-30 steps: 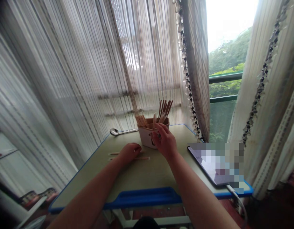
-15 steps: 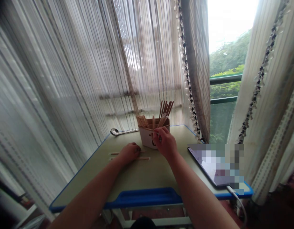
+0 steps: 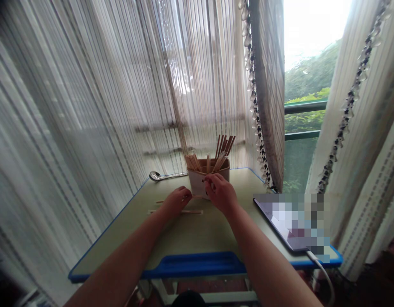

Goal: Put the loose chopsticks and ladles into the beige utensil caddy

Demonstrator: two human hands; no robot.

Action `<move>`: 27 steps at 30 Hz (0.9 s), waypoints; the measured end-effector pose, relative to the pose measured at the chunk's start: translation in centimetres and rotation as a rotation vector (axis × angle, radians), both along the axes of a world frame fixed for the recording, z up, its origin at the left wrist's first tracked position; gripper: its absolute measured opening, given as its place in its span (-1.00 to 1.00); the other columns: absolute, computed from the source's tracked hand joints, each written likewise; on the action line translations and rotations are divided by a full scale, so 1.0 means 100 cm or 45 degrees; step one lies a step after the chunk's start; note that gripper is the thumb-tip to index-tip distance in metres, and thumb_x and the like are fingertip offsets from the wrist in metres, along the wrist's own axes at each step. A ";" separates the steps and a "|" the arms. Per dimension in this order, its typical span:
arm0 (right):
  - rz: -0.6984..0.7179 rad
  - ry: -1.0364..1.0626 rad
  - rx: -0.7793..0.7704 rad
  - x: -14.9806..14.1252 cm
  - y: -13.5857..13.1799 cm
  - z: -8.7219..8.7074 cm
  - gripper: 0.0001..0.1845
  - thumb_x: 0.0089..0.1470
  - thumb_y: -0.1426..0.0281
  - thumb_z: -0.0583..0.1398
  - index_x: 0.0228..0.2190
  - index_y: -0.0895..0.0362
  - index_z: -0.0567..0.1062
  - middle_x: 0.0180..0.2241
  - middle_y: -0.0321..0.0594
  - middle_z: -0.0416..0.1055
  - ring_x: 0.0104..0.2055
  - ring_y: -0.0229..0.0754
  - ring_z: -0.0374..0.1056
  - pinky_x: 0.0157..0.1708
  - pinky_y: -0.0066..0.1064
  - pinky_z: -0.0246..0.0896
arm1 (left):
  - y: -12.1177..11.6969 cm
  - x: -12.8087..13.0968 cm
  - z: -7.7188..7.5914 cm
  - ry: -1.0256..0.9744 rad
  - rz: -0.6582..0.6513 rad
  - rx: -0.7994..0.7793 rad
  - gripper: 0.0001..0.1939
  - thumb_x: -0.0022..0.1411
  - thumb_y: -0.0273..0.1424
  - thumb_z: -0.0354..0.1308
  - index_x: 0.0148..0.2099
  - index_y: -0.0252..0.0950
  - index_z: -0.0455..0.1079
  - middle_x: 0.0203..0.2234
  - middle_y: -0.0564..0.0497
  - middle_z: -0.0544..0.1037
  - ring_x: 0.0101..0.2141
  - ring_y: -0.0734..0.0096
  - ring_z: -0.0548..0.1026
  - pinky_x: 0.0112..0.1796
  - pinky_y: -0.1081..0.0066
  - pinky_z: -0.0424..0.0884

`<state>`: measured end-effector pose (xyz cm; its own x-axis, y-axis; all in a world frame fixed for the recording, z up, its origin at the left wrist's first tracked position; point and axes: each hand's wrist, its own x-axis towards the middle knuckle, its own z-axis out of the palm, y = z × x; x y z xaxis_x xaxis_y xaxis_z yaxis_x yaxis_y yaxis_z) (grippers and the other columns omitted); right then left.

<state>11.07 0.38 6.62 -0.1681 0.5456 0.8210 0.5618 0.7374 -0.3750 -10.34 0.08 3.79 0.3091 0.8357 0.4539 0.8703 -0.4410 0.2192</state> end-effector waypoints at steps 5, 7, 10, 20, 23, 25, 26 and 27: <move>-0.015 -0.043 -0.055 -0.003 0.006 -0.006 -0.76 0.10 0.35 0.13 -0.17 0.10 0.45 -0.16 -0.15 0.40 -0.36 -0.24 0.38 -0.33 -0.38 0.32 | -0.007 0.003 0.005 -0.097 -0.098 0.068 -0.84 0.26 -0.39 0.02 -0.27 -0.27 0.42 -0.34 -0.03 0.44 -0.33 0.43 0.40 -0.24 0.44 0.34; -0.043 -0.035 -0.051 -0.003 0.009 -0.008 -0.71 0.08 0.33 0.14 -0.13 0.11 0.44 -0.12 -0.11 0.38 -0.28 -0.19 0.39 -0.28 -0.34 0.33 | -0.010 0.004 0.007 -0.123 -0.116 0.073 -0.84 0.27 -0.38 0.01 -0.26 -0.27 0.41 -0.34 -0.02 0.43 -0.33 0.43 0.40 -0.25 0.45 0.33; -0.023 -0.068 -0.092 -0.003 0.013 -0.010 -0.69 0.09 0.31 0.14 -0.11 0.11 0.44 -0.11 -0.11 0.38 -0.30 -0.20 0.39 -0.25 -0.31 0.34 | -0.012 0.006 0.010 -0.155 -0.140 0.083 -0.84 0.27 -0.38 0.01 -0.26 -0.27 0.40 -0.34 -0.02 0.43 -0.34 0.44 0.40 -0.25 0.46 0.33; 0.162 -0.242 -0.118 -0.008 0.016 -0.020 -0.78 0.10 0.31 0.14 -0.24 0.05 0.55 -0.42 -0.25 0.53 -0.42 -0.20 0.42 -0.38 -0.37 0.31 | -0.016 0.010 0.011 -0.260 -0.176 0.138 -0.83 0.31 -0.36 -0.01 -0.24 -0.26 0.39 -0.34 -0.02 0.42 -0.33 0.46 0.39 -0.23 0.46 0.34; 0.204 -0.292 -0.085 -0.009 0.016 -0.021 -0.79 0.11 0.36 0.11 -0.33 0.04 0.56 -0.38 -0.24 0.55 -0.36 -0.17 0.46 -0.33 -0.37 0.30 | -0.016 0.010 0.010 -0.264 -0.154 0.160 -0.82 0.31 -0.35 -0.02 -0.25 -0.27 0.39 -0.33 -0.02 0.41 -0.33 0.46 0.39 -0.24 0.47 0.33; 0.175 -0.286 -0.066 -0.009 0.016 -0.021 -0.79 0.13 0.38 0.09 -0.31 0.05 0.55 -0.34 -0.21 0.56 -0.32 -0.16 0.46 -0.29 -0.36 0.30 | -0.014 0.009 0.008 -0.253 -0.138 0.170 -0.81 0.31 -0.33 -0.02 -0.25 -0.27 0.38 -0.34 -0.01 0.41 -0.34 0.46 0.39 -0.25 0.48 0.32; 0.142 -0.272 -0.061 -0.009 0.016 -0.020 -0.79 0.13 0.38 0.09 -0.30 0.06 0.54 -0.33 -0.20 0.55 -0.30 -0.15 0.46 -0.29 -0.36 0.30 | -0.014 0.009 0.007 -0.241 -0.119 0.170 -0.80 0.31 -0.31 -0.02 -0.24 -0.28 0.38 -0.35 -0.01 0.41 -0.35 0.46 0.39 -0.26 0.48 0.32; 0.104 -0.251 -0.058 -0.008 0.016 -0.019 -0.79 0.13 0.38 0.09 -0.29 0.07 0.53 -0.31 -0.19 0.55 -0.29 -0.15 0.46 -0.28 -0.36 0.30 | -0.013 0.008 0.007 -0.225 -0.094 0.167 -0.79 0.31 -0.30 -0.02 -0.24 -0.28 0.39 -0.35 0.00 0.41 -0.36 0.46 0.39 -0.27 0.47 0.32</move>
